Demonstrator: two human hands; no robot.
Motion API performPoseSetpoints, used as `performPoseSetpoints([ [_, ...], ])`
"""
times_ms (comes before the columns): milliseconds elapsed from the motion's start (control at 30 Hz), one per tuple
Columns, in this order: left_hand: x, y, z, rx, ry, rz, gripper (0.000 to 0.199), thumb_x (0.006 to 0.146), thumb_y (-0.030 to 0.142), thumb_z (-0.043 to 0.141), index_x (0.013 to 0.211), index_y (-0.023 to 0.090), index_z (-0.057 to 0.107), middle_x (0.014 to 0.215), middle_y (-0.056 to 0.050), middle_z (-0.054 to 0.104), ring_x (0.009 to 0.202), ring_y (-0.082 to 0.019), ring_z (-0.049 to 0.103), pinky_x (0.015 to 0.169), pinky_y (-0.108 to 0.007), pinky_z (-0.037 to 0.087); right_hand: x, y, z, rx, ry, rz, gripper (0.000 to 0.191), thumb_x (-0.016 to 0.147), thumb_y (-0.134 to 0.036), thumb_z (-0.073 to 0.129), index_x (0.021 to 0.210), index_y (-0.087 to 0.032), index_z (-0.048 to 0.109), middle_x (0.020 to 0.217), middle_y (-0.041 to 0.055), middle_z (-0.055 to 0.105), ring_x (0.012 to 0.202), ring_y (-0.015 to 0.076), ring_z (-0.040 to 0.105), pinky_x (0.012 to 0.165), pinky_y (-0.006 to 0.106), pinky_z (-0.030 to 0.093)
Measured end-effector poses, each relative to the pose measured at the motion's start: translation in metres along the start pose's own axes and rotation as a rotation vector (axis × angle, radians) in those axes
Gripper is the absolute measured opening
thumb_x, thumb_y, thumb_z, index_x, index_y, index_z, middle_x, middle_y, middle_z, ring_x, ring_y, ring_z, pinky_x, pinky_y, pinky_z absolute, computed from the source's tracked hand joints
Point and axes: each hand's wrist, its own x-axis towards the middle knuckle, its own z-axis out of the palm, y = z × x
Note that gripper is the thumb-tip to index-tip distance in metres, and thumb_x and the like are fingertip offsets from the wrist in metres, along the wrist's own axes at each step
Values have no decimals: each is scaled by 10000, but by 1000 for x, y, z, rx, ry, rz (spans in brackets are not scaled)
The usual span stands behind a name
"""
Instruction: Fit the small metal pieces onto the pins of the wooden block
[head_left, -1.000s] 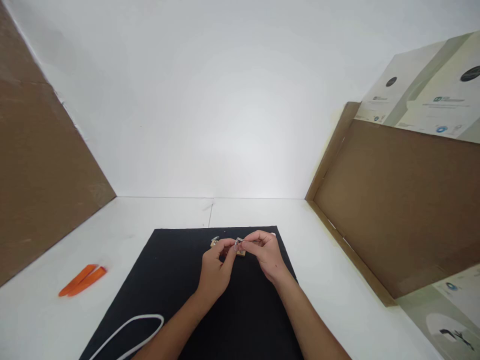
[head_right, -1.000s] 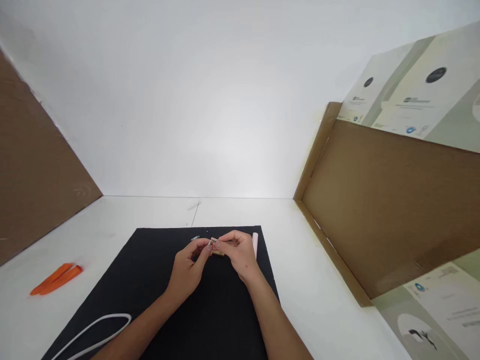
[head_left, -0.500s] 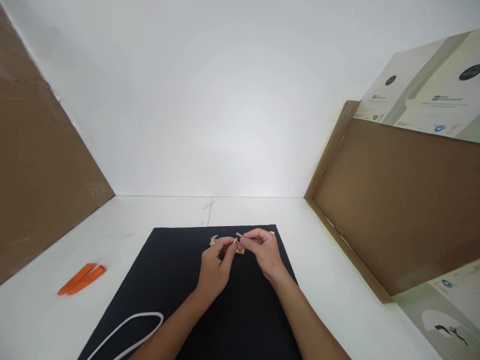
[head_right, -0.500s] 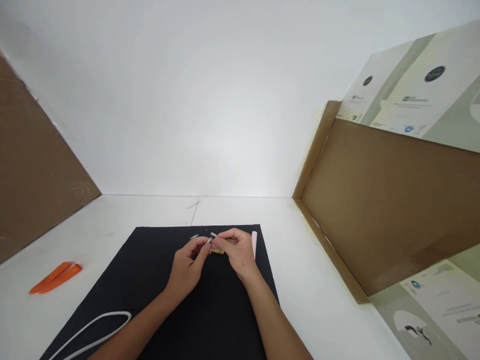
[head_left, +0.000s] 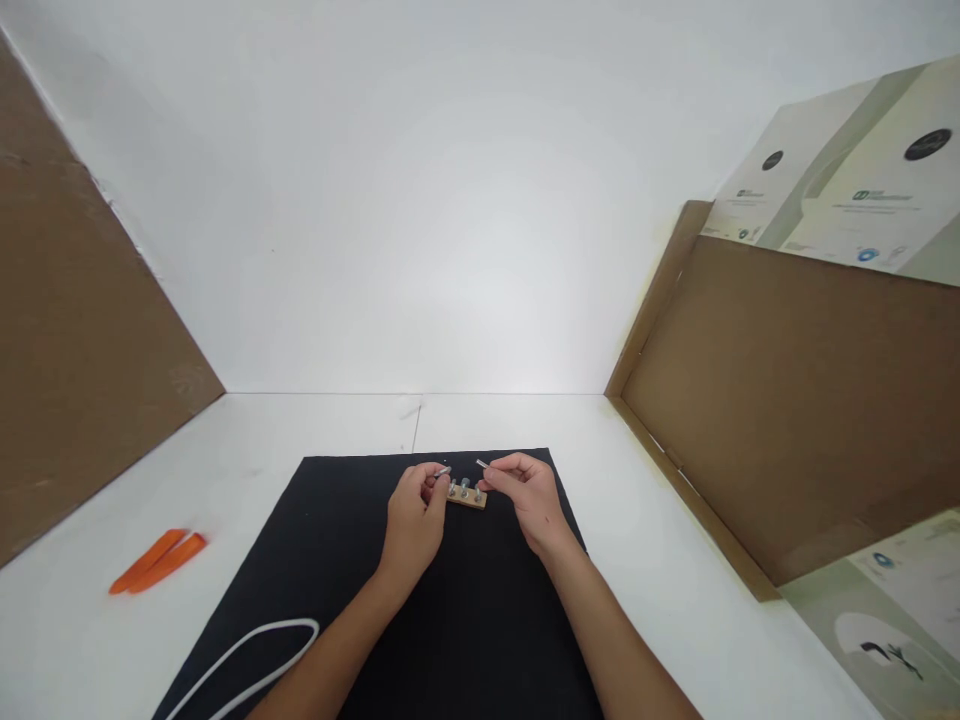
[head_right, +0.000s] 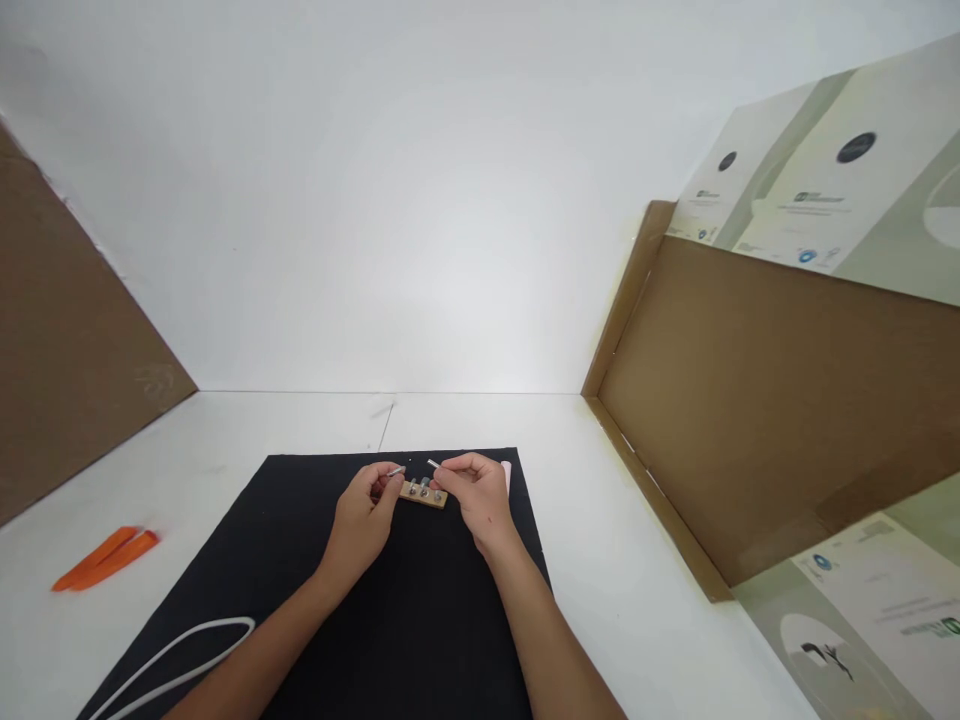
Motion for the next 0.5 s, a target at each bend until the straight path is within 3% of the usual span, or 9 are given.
performPoseSetpoints([
  [133, 4, -5, -5, 142, -42, -48, 206, 884, 361, 508, 900, 217, 655, 736, 5, 666, 658, -169, 615, 636, -272, 449, 0, 1, 0, -2, 6, -4, 202, 625, -274, 840, 711, -169, 691, 616, 16, 711, 634, 186, 695, 703, 313, 524],
  [500, 6, -12, -6, 536, -89, 11, 197, 894, 323, 503, 930, 263, 687, 881, -15, 658, 818, -187, 625, 643, -253, 395, 0, 2, -1, -15, -3, -17, 207, 639, -293, 832, 726, -172, 689, 627, 19, 714, 647, 190, 691, 715, 325, 521],
])
